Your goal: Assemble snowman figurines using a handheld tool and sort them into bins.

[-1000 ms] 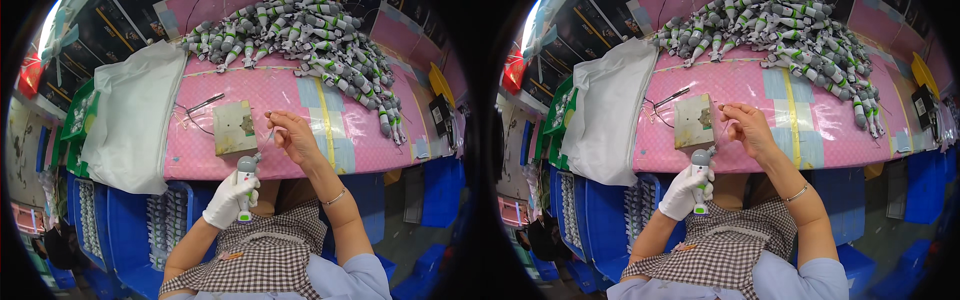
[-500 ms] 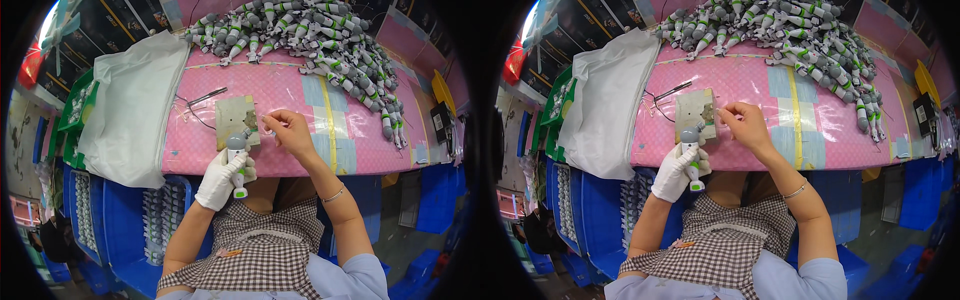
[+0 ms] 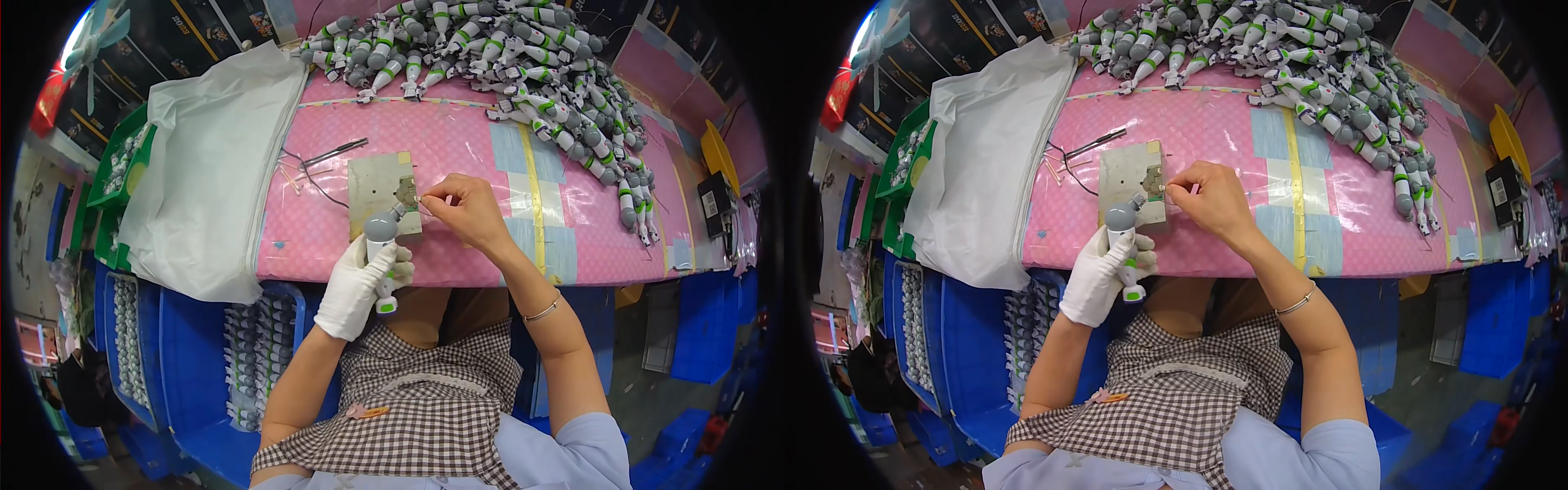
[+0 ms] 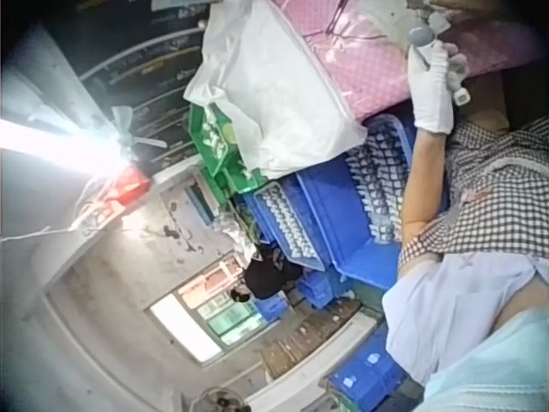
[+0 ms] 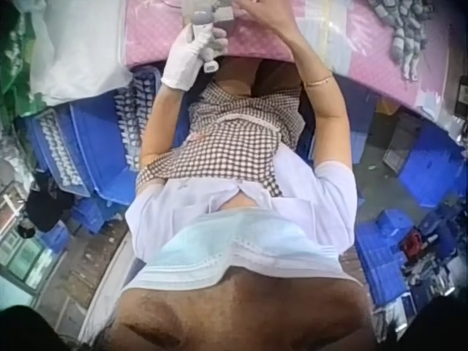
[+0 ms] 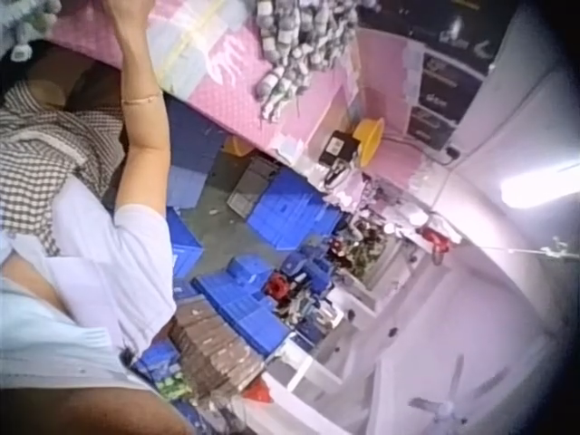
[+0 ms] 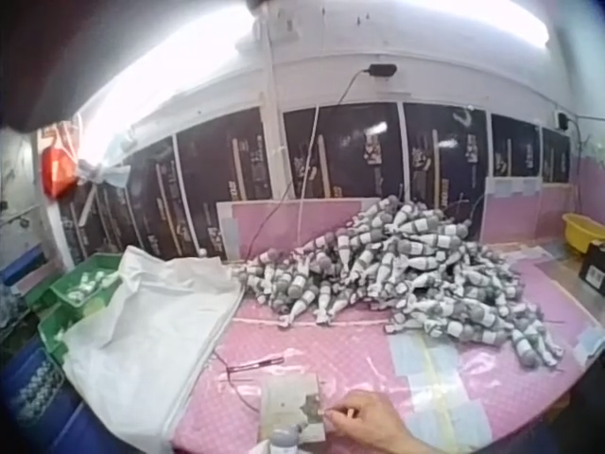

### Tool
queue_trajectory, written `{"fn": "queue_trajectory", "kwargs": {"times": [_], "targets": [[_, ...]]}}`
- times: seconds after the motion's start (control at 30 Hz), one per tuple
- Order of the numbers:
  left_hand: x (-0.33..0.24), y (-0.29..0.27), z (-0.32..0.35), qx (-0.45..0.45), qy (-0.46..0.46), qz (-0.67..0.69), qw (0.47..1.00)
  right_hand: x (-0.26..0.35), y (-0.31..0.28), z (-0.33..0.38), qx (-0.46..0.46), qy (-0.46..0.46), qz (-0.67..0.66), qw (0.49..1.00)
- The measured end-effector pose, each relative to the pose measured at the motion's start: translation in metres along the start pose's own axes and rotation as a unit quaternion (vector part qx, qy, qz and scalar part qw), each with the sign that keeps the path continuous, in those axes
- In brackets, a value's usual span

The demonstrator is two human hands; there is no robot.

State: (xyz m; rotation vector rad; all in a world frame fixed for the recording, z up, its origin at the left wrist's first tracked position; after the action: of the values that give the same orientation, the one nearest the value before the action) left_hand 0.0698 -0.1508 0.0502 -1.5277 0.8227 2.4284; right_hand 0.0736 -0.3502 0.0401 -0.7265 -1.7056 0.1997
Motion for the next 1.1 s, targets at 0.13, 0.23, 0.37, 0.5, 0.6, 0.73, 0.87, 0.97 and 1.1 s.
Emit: {"fn": "queue_trajectory", "kwargs": {"times": [0.13,0.23,0.37,0.5,0.6,0.73,0.87,0.97,1.1], "targets": [[-0.006,0.007,0.001,0.038,-0.056,0.076,0.995,0.004,-0.004,-0.009,0.035,-0.025,0.071,0.997],[-0.005,0.002,-0.002,0.046,-0.055,0.067,0.995,0.003,-0.007,-0.018,0.116,0.034,0.070,0.990],[-0.002,-0.004,-0.010,0.037,-0.043,0.077,0.995,0.002,-0.009,-0.028,0.197,0.102,0.027,0.975],[-0.002,-0.005,-0.011,0.043,-0.037,0.098,0.994,0.008,-0.010,-0.030,0.197,0.094,0.045,0.975],[-0.001,-0.004,-0.010,0.041,-0.034,0.091,0.994,0.015,-0.010,-0.035,0.191,0.051,0.099,0.975],[0.002,-0.002,-0.011,0.033,-0.031,0.076,0.996,0.015,-0.012,-0.035,0.227,0.074,0.118,0.964],[-0.004,-0.002,-0.003,0.041,-0.064,0.142,0.987,-0.005,-0.032,-0.022,0.099,0.208,-0.212,0.950],[-0.012,-0.003,0.007,0.038,-0.054,0.178,0.982,-0.035,-0.043,0.001,-0.012,0.050,0.044,0.998],[-0.016,0.000,0.010,0.030,-0.029,0.151,0.988,-0.024,-0.036,0.032,-0.027,-0.037,0.357,0.933]]}}
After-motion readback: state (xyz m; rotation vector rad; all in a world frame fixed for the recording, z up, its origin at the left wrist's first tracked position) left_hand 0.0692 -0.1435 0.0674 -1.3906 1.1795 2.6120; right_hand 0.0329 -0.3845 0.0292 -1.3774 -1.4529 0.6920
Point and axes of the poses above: each hand's wrist, its own z-axis away from the middle knuckle, its own y-axis out of the palm, x = y × z, the point moved 3 cm from there along -z, towards the middle knuckle, and after that the axes turned 7 degrees about z, right-handed, at the moved point
